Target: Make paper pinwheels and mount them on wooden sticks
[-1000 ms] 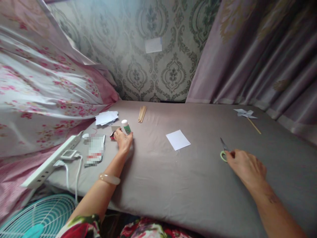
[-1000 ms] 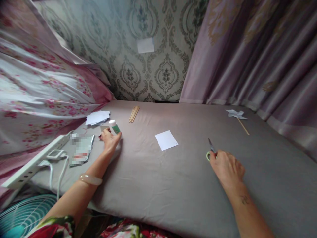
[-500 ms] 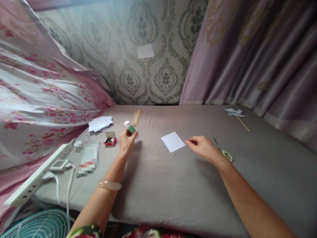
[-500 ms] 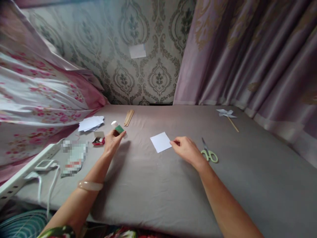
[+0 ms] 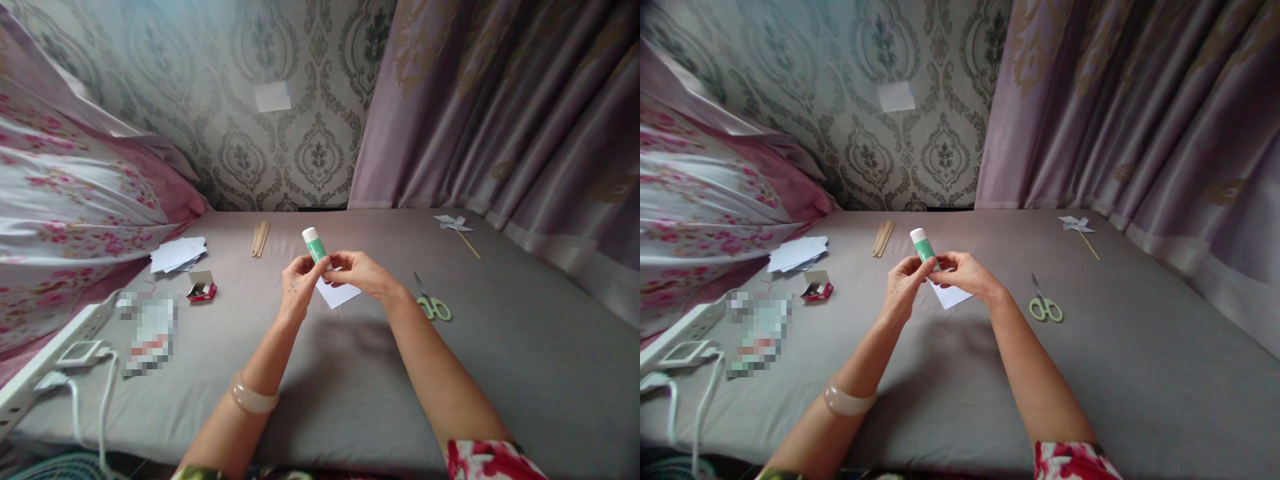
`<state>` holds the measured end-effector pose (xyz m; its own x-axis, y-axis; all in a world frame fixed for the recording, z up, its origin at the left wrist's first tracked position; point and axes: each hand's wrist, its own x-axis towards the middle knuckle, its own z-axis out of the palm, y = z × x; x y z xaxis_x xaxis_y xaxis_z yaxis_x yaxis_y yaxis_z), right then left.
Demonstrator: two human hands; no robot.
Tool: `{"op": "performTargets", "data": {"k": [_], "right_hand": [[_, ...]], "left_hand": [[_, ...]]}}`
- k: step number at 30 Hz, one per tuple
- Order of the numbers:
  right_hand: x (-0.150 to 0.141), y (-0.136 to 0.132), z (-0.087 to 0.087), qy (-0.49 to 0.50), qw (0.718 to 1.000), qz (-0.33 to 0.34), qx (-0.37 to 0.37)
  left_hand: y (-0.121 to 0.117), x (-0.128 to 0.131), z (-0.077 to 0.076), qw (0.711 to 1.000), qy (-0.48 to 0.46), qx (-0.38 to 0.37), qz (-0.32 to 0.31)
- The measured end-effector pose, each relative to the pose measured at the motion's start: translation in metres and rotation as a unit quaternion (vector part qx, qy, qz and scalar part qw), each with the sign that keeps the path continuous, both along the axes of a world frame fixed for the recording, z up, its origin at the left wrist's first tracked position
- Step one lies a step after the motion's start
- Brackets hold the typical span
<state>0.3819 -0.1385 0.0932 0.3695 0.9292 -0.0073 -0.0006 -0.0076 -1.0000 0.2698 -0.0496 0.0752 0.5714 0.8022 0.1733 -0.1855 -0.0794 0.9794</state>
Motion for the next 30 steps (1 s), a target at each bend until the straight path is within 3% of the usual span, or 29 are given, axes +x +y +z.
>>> {"op": "performTargets", "data": {"k": [3,6,10,13,16,19,30], "right_hand": [[0.01,0.0,-0.003,0.032,0.999,0.01,0.001],[0.026,-0.006,-0.002,0.053,0.998,-0.024,-0.004],[0.048,-0.02,0.001,-0.025,0.992,-0.124,-0.013],[0.057,-0.028,0.002,-0.115,0.973,-0.196,-0.028],[0.059,-0.028,-0.001,-0.197,0.953,-0.225,-0.048],[0.056,-0.021,-0.006,-0.254,0.934,-0.246,-0.039],[0.032,-0.003,-0.012,-0.409,0.883,-0.217,-0.07]], "left_hand": [[0.004,-0.004,-0.013,0.999,0.033,0.03,-0.004],[0.005,-0.01,-0.033,0.983,0.12,0.141,0.011],[0.002,-0.016,-0.053,0.909,0.206,0.361,-0.028],[-0.002,-0.016,-0.059,0.854,0.249,0.45,-0.081],[-0.004,-0.016,-0.06,0.813,0.3,0.481,-0.133],[-0.003,-0.017,-0.061,0.795,0.324,0.489,-0.154],[-0.004,-0.019,-0.056,0.788,0.328,0.493,-0.168]]}}
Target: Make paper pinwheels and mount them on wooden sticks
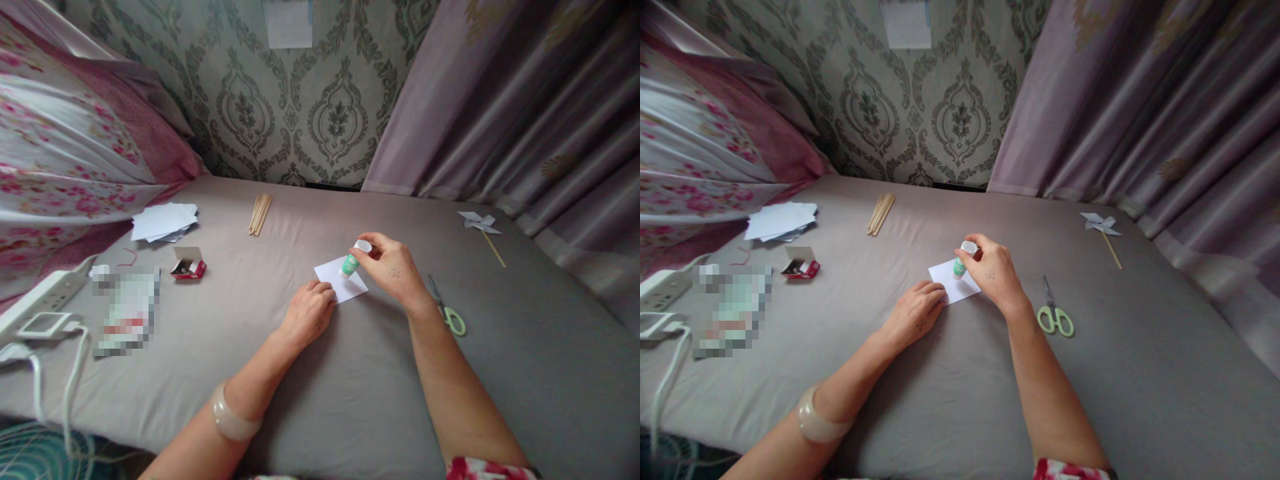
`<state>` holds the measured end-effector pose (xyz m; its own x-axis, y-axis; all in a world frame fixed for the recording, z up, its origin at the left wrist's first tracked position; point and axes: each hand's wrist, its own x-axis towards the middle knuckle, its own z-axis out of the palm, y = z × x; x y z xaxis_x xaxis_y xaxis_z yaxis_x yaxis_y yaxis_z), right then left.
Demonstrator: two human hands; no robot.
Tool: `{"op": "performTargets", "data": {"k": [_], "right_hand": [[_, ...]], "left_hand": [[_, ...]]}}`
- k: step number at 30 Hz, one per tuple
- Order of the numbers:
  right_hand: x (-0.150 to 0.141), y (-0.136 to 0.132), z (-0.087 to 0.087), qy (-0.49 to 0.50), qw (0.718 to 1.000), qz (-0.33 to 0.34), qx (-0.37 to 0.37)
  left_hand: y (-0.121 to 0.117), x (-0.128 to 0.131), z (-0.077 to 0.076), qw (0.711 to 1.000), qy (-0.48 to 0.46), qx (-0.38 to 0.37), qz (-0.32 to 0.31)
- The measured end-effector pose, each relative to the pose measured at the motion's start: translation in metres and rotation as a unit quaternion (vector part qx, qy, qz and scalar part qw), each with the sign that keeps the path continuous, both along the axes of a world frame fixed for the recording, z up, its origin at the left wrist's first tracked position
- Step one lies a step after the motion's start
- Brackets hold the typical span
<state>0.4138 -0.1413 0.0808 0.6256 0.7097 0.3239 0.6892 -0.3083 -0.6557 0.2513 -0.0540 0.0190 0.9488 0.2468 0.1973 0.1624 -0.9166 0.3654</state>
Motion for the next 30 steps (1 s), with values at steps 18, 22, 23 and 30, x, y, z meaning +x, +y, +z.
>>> {"op": "performTargets", "data": {"k": [18,22,23,30], "right_hand": [[-0.013,0.007,-0.003,-0.032,0.998,0.051,-0.035],[-0.011,0.007,-0.007,-0.052,0.995,0.082,-0.031],[-0.01,0.006,-0.008,-0.06,0.993,0.093,-0.03],[-0.012,0.0,-0.007,-0.116,0.981,0.148,-0.053]], "left_hand": [[-0.001,0.001,0.001,1.0,0.024,0.015,0.008],[-0.001,0.001,0.0,0.999,0.028,0.021,0.006],[-0.001,0.001,0.0,0.999,0.031,0.023,0.006],[-0.001,0.0,0.001,0.999,0.037,0.028,0.011]]}}
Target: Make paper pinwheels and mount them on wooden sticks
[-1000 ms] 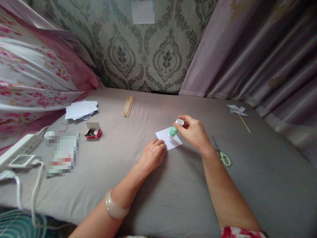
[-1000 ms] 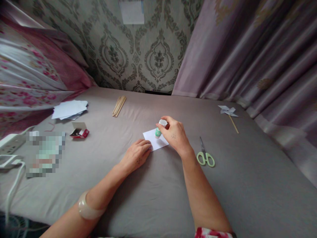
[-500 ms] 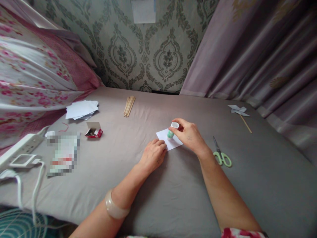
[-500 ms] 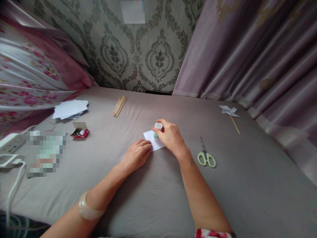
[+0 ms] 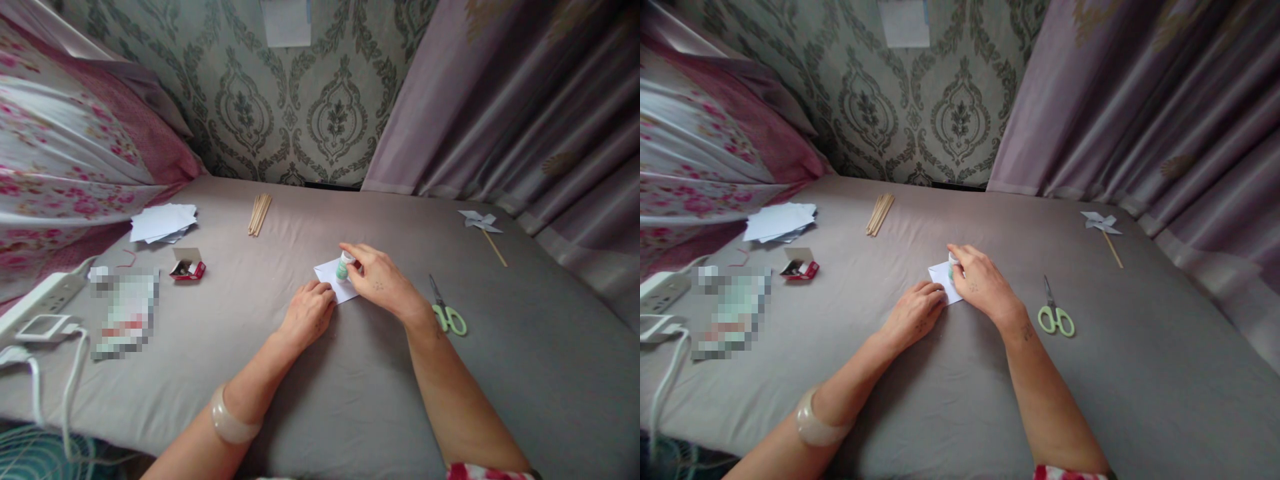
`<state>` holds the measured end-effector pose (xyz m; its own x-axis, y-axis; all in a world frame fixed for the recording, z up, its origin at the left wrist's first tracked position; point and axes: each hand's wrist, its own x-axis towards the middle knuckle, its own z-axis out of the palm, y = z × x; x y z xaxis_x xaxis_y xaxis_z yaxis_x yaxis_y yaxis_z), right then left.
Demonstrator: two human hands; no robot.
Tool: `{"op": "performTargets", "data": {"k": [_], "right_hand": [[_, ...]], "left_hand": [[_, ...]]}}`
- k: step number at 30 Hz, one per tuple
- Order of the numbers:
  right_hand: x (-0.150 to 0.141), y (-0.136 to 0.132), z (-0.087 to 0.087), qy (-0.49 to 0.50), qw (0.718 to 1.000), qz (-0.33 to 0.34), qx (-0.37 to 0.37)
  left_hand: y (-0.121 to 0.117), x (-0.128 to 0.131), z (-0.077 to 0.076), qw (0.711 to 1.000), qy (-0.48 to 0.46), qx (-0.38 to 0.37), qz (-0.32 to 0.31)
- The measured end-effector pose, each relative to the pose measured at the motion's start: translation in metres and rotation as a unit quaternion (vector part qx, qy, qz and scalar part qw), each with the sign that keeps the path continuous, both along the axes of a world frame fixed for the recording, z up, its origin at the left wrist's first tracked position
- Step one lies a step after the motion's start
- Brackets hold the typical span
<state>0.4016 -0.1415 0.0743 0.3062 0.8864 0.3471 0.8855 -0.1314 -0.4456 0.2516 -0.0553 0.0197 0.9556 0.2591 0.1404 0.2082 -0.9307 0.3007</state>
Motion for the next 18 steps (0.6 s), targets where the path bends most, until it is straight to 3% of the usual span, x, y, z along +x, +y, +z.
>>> {"op": "performTargets", "data": {"k": [18], "right_hand": [[0.001,0.0026,-0.0015,-0.021,0.997,-0.066,-0.021]], "left_hand": [[-0.0019,-0.0002,0.0026,1.0,0.006,-0.001,0.008]]}}
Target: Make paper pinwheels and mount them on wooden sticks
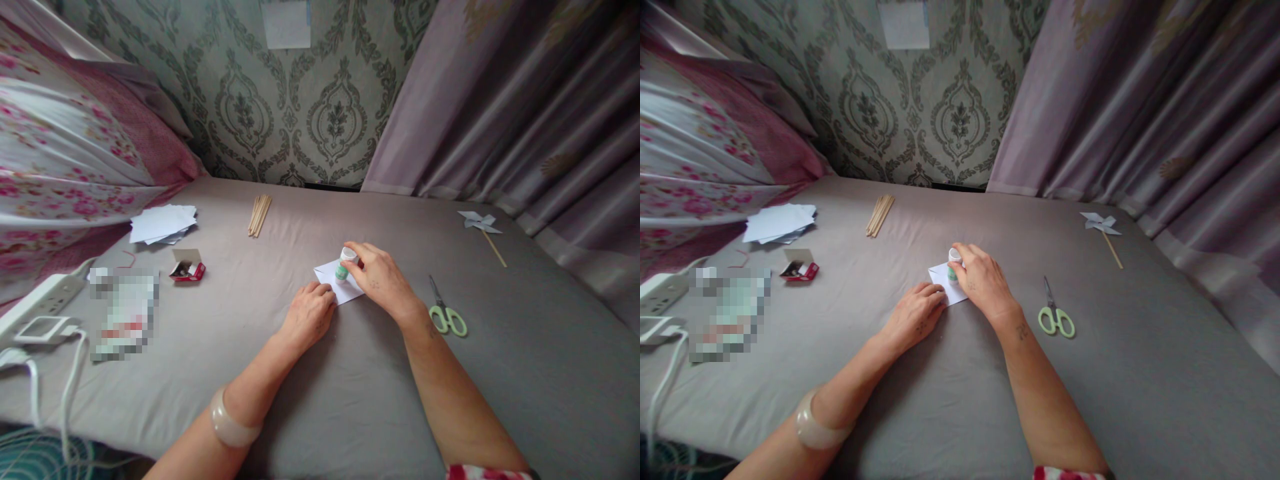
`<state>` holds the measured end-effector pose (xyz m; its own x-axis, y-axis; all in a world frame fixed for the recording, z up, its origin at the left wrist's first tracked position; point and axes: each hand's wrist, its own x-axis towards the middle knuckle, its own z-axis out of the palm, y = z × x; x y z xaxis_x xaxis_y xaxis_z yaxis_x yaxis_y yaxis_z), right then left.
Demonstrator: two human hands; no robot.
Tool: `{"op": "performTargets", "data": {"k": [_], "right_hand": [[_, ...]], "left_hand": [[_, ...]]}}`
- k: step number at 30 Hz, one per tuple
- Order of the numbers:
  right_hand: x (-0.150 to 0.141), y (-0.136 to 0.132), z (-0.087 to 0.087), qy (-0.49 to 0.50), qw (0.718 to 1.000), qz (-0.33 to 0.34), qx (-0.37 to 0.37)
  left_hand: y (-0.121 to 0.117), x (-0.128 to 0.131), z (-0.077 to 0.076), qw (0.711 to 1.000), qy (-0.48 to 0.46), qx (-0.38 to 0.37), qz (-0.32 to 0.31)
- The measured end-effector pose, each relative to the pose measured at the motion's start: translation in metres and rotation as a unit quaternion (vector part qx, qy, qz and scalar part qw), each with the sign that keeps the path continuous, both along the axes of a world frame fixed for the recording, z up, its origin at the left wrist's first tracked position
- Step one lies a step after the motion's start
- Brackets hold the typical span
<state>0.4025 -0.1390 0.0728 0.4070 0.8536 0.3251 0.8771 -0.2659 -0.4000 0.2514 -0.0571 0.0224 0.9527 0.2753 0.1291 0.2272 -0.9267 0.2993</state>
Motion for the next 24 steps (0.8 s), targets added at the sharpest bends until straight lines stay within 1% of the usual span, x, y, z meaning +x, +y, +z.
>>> {"op": "performTargets", "data": {"k": [5,9,15,17,24], "right_hand": [[-0.002,0.002,0.002,-0.023,0.999,-0.033,-0.015],[-0.005,0.003,0.003,-0.036,0.998,-0.059,-0.011],[-0.007,0.003,0.004,-0.045,0.991,-0.127,-0.016],[-0.008,0.002,0.005,-0.047,0.99,-0.129,-0.021],[-0.008,-0.004,0.011,-0.055,0.993,-0.09,-0.044]], "left_hand": [[0.0,0.0,-0.001,1.0,0.005,0.003,-0.002],[0.0,0.001,-0.001,1.0,0.009,0.006,-0.003],[0.0,0.0,0.003,1.0,0.022,0.004,0.0],[0.0,0.0,0.004,1.0,0.025,0.002,0.001],[0.001,0.0,0.0,1.0,0.01,0.001,-0.001]]}}
